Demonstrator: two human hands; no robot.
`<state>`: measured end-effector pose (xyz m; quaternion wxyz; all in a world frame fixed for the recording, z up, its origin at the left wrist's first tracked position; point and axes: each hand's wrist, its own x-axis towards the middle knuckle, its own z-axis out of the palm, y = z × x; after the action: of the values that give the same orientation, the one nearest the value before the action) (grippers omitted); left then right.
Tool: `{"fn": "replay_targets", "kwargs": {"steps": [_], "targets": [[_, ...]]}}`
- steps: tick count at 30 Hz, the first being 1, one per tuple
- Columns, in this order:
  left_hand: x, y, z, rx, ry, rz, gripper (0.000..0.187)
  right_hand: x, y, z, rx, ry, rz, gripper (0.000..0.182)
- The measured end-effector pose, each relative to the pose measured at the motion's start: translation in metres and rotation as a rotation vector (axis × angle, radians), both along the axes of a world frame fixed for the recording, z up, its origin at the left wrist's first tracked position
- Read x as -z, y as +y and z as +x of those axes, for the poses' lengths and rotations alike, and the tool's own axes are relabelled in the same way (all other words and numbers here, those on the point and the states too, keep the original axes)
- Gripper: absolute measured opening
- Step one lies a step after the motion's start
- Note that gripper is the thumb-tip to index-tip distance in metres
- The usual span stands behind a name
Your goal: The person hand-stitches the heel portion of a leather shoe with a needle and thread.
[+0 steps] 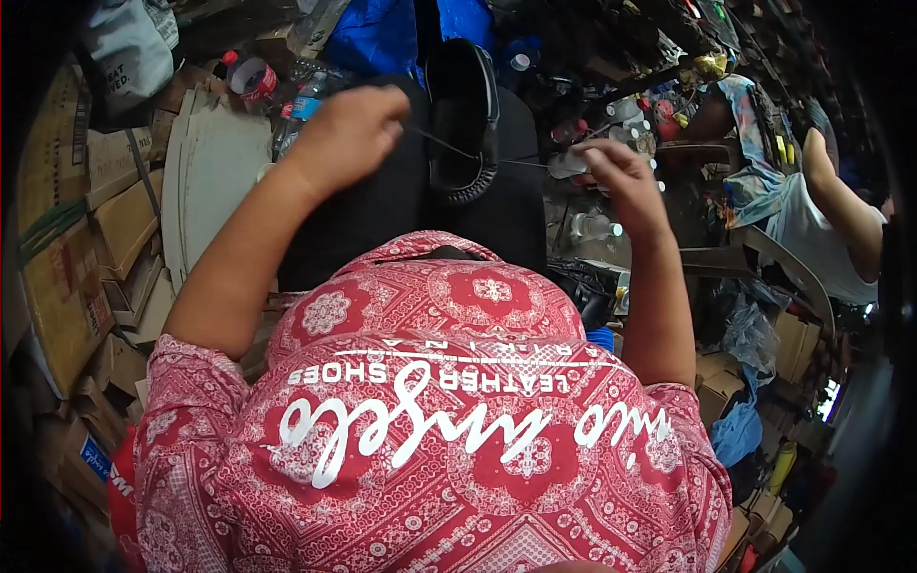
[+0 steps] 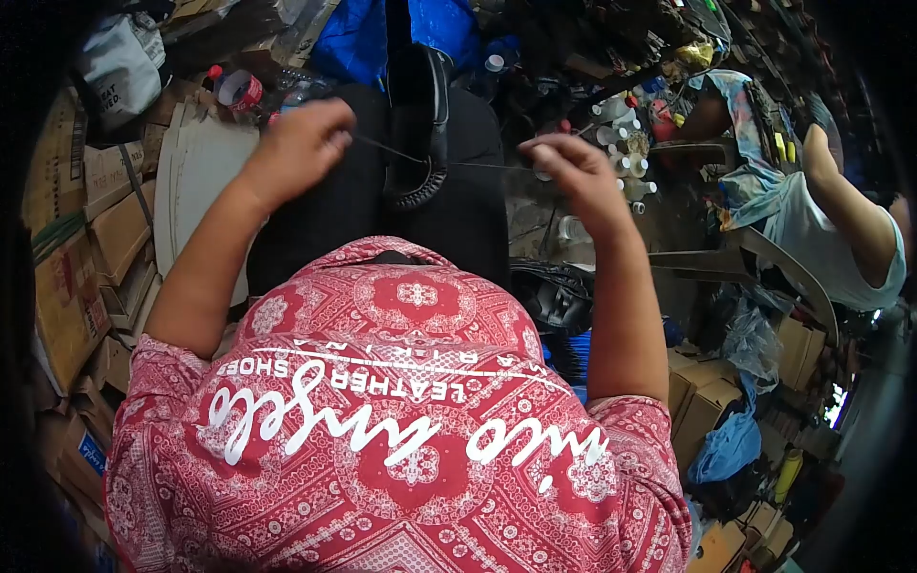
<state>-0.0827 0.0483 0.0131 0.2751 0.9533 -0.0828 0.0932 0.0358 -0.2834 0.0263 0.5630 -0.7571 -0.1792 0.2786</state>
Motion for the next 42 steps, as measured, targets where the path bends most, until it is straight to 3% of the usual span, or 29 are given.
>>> {"fn": "replay_targets", "kwargs": {"steps": [2,3,4,5,6,8,10,12,14,15,16,17,18,19,20,22,23,25,26,28,30,32,34,40,42], "targets": [[0.002,0.013,0.008,-0.224,-0.067,-0.220,0.011,0.014,0.016,-0.016,-0.025,-0.157,-0.258,0.028],[0.023,0.022,0.015,-0.160,-0.048,-0.595,0.020,0.016,0.021,-0.019,-0.093,-0.286,-0.430,0.027],[0.021,0.017,0.015,-0.164,-0.047,-0.597,0.020,0.012,0.028,-0.024,-0.162,-0.414,-0.603,0.026],[0.014,0.003,0.016,-0.065,0.062,-1.121,0.025,0.017,0.031,-0.026,-0.189,-0.640,-0.661,0.026],[0.005,-0.013,0.018,0.050,0.175,-1.642,0.031,0.021,0.031,-0.027,-0.195,-0.640,-0.663,0.026],[-0.003,-0.032,0.018,0.001,0.196,-1.798,0.036,0.031,0.030,-0.028,-0.262,-0.872,-0.654,0.030],[0.021,-0.013,0.027,0.199,0.396,-2.116,0.039,0.041,0.012,-0.023,-0.255,-0.951,-0.656,0.030],[0.018,0.001,0.015,-0.120,0.392,-1.889,0.038,0.053,-0.004,-0.034,-0.260,-1.012,-0.659,0.030],[0.026,0.011,0.014,0.171,0.421,-1.956,0.036,0.059,-0.006,-0.034,-0.274,-1.010,-0.688,0.029],[0.030,0.017,0.015,0.173,0.429,-1.958,0.036,0.063,-0.008,-0.034,-0.290,-1.024,-0.713,0.026],[0.012,0.019,0.012,-0.040,0.415,-1.784,0.034,0.068,-0.011,-0.034,-0.293,-1.018,-0.718,0.026],[0.003,0.019,0.010,-0.242,0.403,-1.597,0.032,0.073,-0.016,-0.034,-0.136,-0.497,-0.431,0.027],[0.021,0.069,0.011,-0.040,0.502,-1.385,0.020,0.075,-0.021,-0.032,0.024,0.015,-0.133,0.030],[0.025,0.096,0.007,-0.039,0.459,-0.942,0.022,0.065,-0.034,-0.022,0.042,0.246,-0.080,0.039],[0.024,0.115,0.002,-0.038,0.400,-0.502,0.031,0.063,-0.031,-0.021,0.349,0.469,0.136,0.040],[0.025,0.133,-0.014,-0.144,0.244,-0.458,0.045,0.045,-0.025,-0.013,0.468,0.268,0.037,0.039],[0.005,0.114,-0.013,-0.231,0.223,-0.688,0.046,0.038,-0.018,-0.008,0.465,0.268,0.039,0.039],[-0.007,0.078,0.002,-0.194,0.241,-0.560,0.050,0.024,0.003,0.001,0.243,-0.246,-0.095,0.036],[-0.012,0.059,0.010,-0.155,0.261,-0.435,0.054,0.016,0.017,0.003,0.240,-0.249,-0.094,0.036],[0.002,0.010,0.027,0.030,0.174,-0.287,0.059,-0.001,0.051,0.001,-0.214,-0.506,-0.216,0.034],[0.018,-0.025,0.048,0.074,0.258,-0.398,0.064,-0.023,0.078,-0.003,-0.456,-0.461,-0.456,0.033],[0.033,-0.046,0.060,0.085,0.222,-0.506,0.067,-0.021,0.085,0.001,-0.571,-0.606,-0.465,0.030],[0.038,-0.050,0.065,0.087,0.219,-0.408,0.071,-0.010,0.085,0.004,-0.716,-0.600,-0.483,0.026],[0.039,-0.054,0.070,0.097,0.269,-0.457,0.072,-0.007,0.061,-0.018,-0.570,-0.584,-0.358,0.019],[0.044,-0.052,0.072,0.093,0.241,-0.440,0.067,-0.015,0.045,-0.026,-0.478,-0.402,-0.350,0.019]]}}
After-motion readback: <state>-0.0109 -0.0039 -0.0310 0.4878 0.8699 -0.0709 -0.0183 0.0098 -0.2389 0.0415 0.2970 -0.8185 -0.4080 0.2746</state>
